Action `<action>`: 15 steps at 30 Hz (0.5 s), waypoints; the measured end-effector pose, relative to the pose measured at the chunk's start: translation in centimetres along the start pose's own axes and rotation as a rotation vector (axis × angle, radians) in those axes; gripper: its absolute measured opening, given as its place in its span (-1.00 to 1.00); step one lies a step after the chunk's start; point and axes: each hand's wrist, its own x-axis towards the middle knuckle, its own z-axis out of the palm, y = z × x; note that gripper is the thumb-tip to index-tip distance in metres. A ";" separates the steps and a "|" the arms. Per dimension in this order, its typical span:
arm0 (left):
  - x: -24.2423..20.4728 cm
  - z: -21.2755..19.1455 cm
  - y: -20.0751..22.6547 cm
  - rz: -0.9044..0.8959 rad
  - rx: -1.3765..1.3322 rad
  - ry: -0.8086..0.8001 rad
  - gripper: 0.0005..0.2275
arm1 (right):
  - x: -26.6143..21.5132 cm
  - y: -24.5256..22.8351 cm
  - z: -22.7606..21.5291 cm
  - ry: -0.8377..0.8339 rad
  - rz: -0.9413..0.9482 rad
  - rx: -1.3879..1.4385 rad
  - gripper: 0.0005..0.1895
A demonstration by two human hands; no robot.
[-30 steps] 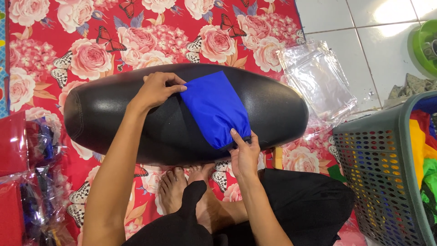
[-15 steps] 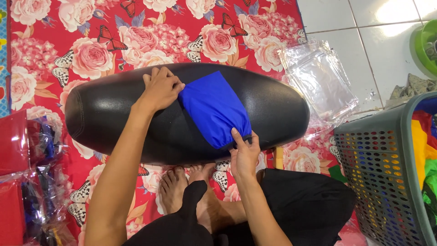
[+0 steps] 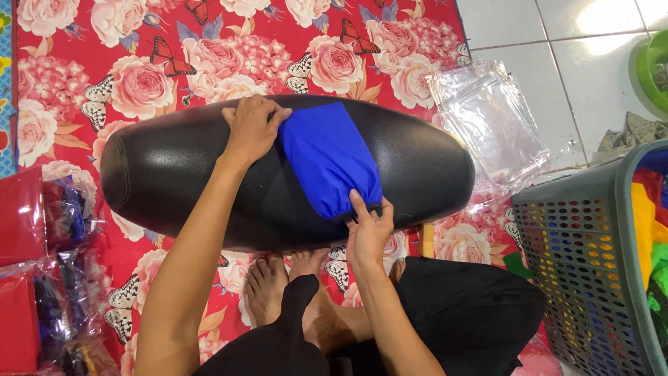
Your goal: Folding and adjusting fabric seat covers over a mold to prepare them for packaging.
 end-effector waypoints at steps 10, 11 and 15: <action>0.3 1.1 -0.4 0.065 0.202 0.070 -0.71 | 0.7 -1.3 -1.6 -0.143 0.139 -0.249 -0.45; 0.3 1.0 -0.3 0.082 0.209 0.085 -0.72 | 0.5 -1.9 -1.5 -0.168 0.158 -0.286 -0.46; 0.2 2.0 -0.9 0.184 0.267 0.239 -0.82 | 0.2 -3.6 -1.5 -0.255 0.212 -0.323 -0.52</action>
